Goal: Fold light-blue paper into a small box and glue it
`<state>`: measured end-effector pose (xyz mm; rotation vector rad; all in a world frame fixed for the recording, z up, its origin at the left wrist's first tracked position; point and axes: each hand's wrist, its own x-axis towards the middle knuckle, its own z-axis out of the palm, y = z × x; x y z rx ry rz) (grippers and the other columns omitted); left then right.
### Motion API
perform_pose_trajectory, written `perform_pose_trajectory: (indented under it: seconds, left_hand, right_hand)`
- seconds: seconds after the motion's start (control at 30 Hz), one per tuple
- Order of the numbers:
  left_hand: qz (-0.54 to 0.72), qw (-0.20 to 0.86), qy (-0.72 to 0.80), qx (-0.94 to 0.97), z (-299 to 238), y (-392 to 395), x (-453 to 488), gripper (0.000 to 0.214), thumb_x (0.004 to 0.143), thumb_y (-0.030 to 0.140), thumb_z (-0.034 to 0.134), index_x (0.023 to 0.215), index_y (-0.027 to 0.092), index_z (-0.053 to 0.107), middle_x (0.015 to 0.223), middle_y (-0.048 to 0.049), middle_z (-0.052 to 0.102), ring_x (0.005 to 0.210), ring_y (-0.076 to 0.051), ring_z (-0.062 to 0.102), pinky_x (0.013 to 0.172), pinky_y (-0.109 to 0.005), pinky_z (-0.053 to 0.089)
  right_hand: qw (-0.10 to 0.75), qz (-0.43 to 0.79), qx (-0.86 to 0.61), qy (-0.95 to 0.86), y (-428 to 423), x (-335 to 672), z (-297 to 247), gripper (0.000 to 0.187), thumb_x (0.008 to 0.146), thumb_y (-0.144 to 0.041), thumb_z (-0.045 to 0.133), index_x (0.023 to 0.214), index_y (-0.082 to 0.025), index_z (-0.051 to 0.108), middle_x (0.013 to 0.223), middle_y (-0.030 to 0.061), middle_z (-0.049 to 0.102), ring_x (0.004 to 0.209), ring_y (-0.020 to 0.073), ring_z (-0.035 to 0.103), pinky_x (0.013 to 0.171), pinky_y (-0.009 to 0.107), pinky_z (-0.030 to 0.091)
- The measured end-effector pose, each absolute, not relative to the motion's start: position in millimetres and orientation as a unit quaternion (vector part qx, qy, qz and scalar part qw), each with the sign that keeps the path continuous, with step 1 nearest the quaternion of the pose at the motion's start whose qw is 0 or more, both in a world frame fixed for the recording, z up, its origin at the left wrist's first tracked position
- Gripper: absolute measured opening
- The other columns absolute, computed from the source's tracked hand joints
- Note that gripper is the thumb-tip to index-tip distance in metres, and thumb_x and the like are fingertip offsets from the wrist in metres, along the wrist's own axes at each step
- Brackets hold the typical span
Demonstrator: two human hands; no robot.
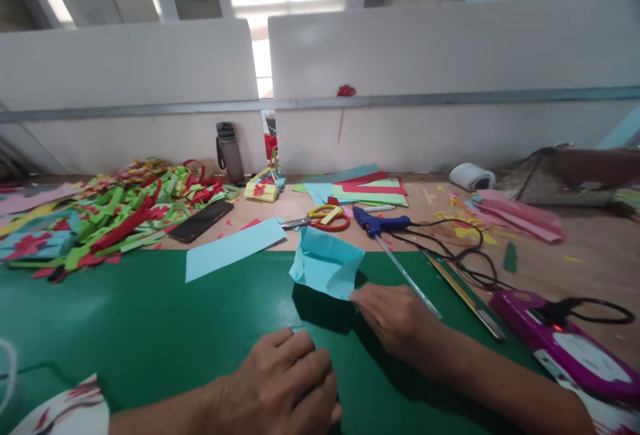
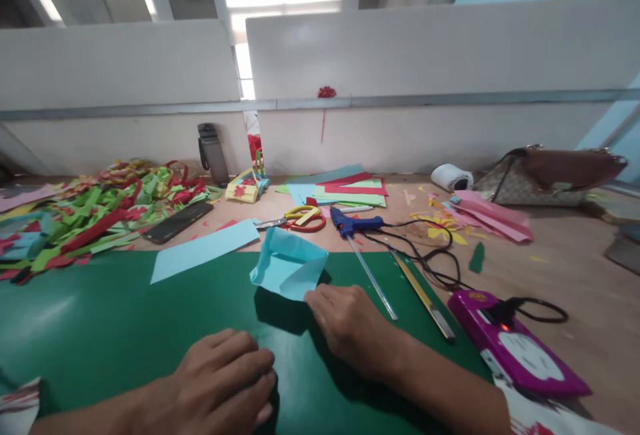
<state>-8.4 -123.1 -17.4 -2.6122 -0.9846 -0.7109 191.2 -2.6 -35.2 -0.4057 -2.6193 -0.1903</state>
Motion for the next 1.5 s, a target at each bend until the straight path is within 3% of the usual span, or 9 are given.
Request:
perform_pose_trajectory:
  seconds: [0.17,0.37,0.6,0.8,0.9,1.03,1.17,1.3,1.5]
  left_hand:
    - [-0.262,0.18,-0.304,-0.898,-13,-106,0,0.008,0.083,0.016,0.053,0.085,0.013,0.061,0.065,-0.0052,0.062,0.061,-0.016,0.056,0.052,-0.027,0.046]
    - [-0.304,0.203,-0.413,-0.834,0,-70,8,0.027,0.085,0.014,0.047,0.112,0.012,0.049,0.102,-0.0131,0.063,0.102,-0.023,0.055,0.075,-0.035,0.054]
    - [-0.312,0.213,-0.469,-0.798,-4,-47,8,0.004,0.083,0.016,0.054,0.086,0.015,0.056,0.106,-0.0112,0.06,0.103,-0.024,0.053,0.077,-0.04,0.054]
    - [-0.336,0.137,-0.43,-0.827,1,-44,21,0.02,0.087,0.011,0.045,0.072,0.015,0.058,0.084,-0.0064,0.063,0.078,-0.015,0.057,0.067,-0.028,0.052]
    - [-0.388,0.039,-0.435,-0.811,8,-40,18,0.019,0.085,0.013,0.05,0.068,0.015,0.058,0.073,-0.003,0.062,0.066,-0.011,0.056,0.059,-0.022,0.048]
    - [-0.424,-0.14,-0.473,-0.759,16,-41,12,0.012,0.079,0.015,0.056,0.067,0.015,0.056,0.065,0.0012,0.059,0.051,-0.008,0.052,0.048,-0.018,0.044]
    - [-0.449,-0.26,-0.477,-0.71,19,-45,14,0.009,0.074,0.018,0.059,0.066,0.015,0.057,0.059,0.0025,0.055,0.046,-0.008,0.051,0.045,-0.019,0.044]
    - [-0.448,-0.33,-0.512,-0.654,24,-44,15,0.009,0.069,0.02,0.061,0.064,0.014,0.057,0.061,0.001,0.056,0.049,-0.009,0.052,0.046,-0.02,0.045]
    - [-0.449,-0.397,-0.506,-0.62,34,-42,6,0.012,0.065,0.02,0.064,0.062,0.012,0.056,0.071,-0.0007,0.058,0.052,-0.008,0.051,0.045,-0.019,0.048]
  right_hand:
    - [0.313,-0.004,-0.147,-0.938,12,195,-41,0.025,0.091,-0.011,0.032,0.086,-0.014,0.056,0.065,0.0022,0.058,0.059,0.0109,0.053,0.056,0.022,0.036]
    - [0.326,-0.095,-0.172,-0.925,14,200,-32,0.027,0.089,-0.008,0.032,0.075,-0.015,0.053,0.06,0.0009,0.054,0.053,0.0113,0.048,0.051,0.024,0.031]
    - [0.324,-0.168,-0.164,-0.916,8,200,-21,0.027,0.087,-0.006,0.032,0.069,-0.015,0.051,0.058,0.0019,0.053,0.051,0.0134,0.044,0.048,0.028,0.025]
    - [0.374,-0.13,-0.151,-0.906,7,199,-18,0.027,0.088,-0.008,0.033,0.075,-0.013,0.056,0.06,0.0038,0.056,0.054,0.0152,0.049,0.05,0.027,0.034]
    - [0.44,-0.026,-0.163,-0.882,10,200,-7,0.018,0.089,-0.014,0.039,0.091,-0.012,0.057,0.081,0.0074,0.063,0.077,0.0162,0.058,0.067,0.028,0.046]
    - [0.456,0.148,-0.225,-0.848,11,202,15,0.032,0.082,-0.01,0.047,0.114,-0.015,0.051,0.118,0.0109,0.056,0.116,0.0193,0.047,0.097,0.04,0.039]
    - [0.35,0.382,-0.263,-0.814,10,197,36,0.05,0.079,-0.008,0.046,0.128,-0.014,0.041,0.119,0.0136,0.056,0.107,0.0203,0.055,0.069,0.03,0.053]
    - [0.283,0.531,-0.294,-0.742,13,188,47,0.06,0.07,-0.012,0.055,0.128,-0.014,0.041,0.094,0.007,0.062,0.068,0.0122,0.059,0.04,0.016,0.044]
    - [0.275,0.559,-0.305,-0.721,19,176,51,0.01,0.066,-0.018,0.059,0.073,-0.013,0.062,0.063,-0.0016,0.056,0.053,0.0074,0.05,0.04,0.017,0.043]
